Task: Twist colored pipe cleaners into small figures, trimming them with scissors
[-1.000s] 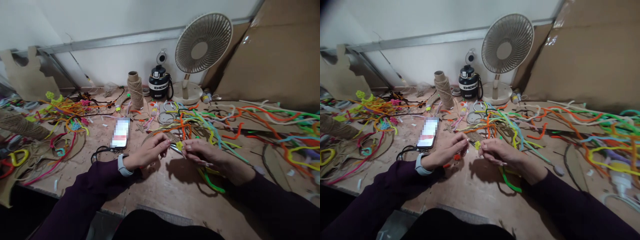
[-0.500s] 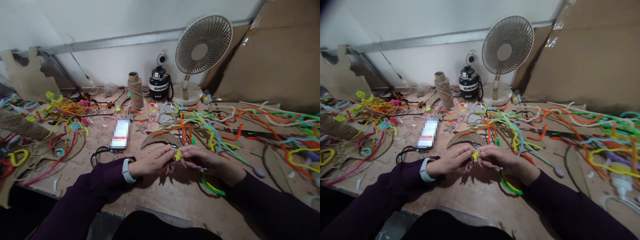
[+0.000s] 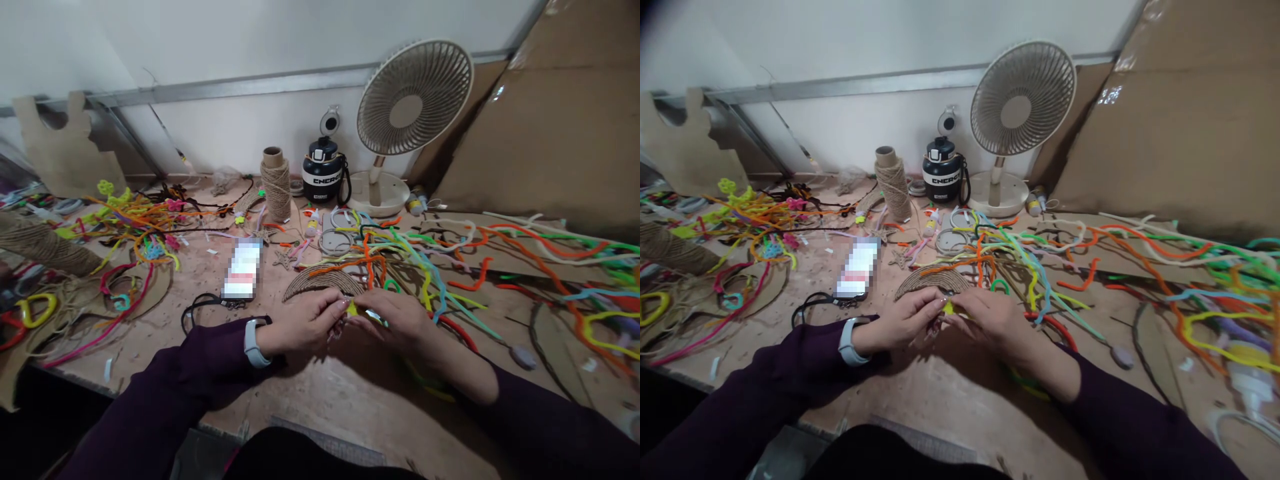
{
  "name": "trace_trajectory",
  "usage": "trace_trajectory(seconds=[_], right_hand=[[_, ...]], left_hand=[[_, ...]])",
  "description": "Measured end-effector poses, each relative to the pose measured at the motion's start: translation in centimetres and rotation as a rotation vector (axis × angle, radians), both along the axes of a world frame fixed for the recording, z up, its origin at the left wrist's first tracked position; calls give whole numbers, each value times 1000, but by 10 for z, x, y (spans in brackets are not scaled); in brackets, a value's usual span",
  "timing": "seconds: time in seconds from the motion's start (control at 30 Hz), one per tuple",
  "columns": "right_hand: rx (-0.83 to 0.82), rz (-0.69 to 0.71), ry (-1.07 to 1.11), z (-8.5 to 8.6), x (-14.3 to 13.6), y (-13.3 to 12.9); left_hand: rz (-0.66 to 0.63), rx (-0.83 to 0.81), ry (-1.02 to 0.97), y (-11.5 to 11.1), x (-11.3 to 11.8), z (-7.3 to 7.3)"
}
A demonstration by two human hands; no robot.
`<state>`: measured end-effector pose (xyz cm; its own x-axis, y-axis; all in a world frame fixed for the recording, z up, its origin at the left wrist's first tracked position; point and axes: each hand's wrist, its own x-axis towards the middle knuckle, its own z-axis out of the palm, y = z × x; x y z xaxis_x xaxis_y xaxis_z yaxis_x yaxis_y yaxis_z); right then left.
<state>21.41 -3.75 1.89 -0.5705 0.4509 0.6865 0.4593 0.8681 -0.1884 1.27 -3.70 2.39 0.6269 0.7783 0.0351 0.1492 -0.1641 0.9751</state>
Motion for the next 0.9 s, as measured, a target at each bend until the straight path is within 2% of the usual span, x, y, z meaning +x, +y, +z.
trace_trajectory(seconds=[0.2, 0.43, 0.67, 0.8, 0.9], right_hand=[[-92, 62, 30, 2, 2, 1], [-72, 95, 56, 7, 2, -1], [-96, 90, 78, 5, 1, -1], [-153, 96, 81, 4, 2, -3], [-233, 46, 39, 6, 5, -5]], left_hand=[[-39, 88, 58, 2, -3, 3], [-60, 64, -27, 1, -5, -5], [-131, 99, 23, 2, -9, 6], [-110, 219, 81, 2, -7, 2], [-117, 305, 137, 5, -7, -3]])
